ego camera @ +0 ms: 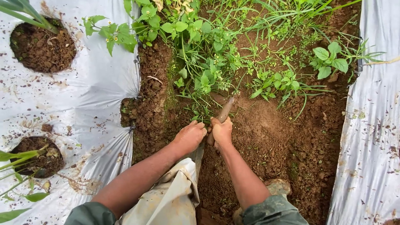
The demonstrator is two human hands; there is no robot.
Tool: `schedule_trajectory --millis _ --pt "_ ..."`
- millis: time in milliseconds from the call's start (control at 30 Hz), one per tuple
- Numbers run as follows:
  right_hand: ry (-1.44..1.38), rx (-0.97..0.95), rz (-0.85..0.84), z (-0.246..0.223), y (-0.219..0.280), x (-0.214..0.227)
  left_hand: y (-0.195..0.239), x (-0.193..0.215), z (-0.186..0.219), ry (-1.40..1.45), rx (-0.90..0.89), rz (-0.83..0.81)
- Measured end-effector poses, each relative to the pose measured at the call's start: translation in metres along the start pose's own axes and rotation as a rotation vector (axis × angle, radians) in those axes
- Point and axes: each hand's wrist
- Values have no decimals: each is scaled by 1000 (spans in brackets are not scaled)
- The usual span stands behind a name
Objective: Clearing weeds from a dirt path between rows of crops using a hand hoe and manual pulling.
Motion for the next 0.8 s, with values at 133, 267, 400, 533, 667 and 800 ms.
schedule_trajectory --millis 133,267,400,533,667,800 --pt "181 -66 -131 -40 31 20 0 -6 -4 32 -10 -6" --pt "78 -60 -82 -41 32 3 0 10 0 -13 15 -15" --pt "48 -48 -93 -19 28 -10 5 -25 -4 48 44 -13" --pt "182 -78 -172 -50 38 12 1 -25 -14 440 165 -91" --pt "37 -109 -141 -37 32 -2 4 -112 -11 194 101 -123" --pt "27 -145 -161 -40 47 4 2 -47 -38 191 96 -168"
Point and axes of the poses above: each hand's wrist, its own y-axis away from the middle knuckle, its own x-axis out of the back of the hand, z = x × y, and after that the axes turned 8 degrees about -y, right-handed
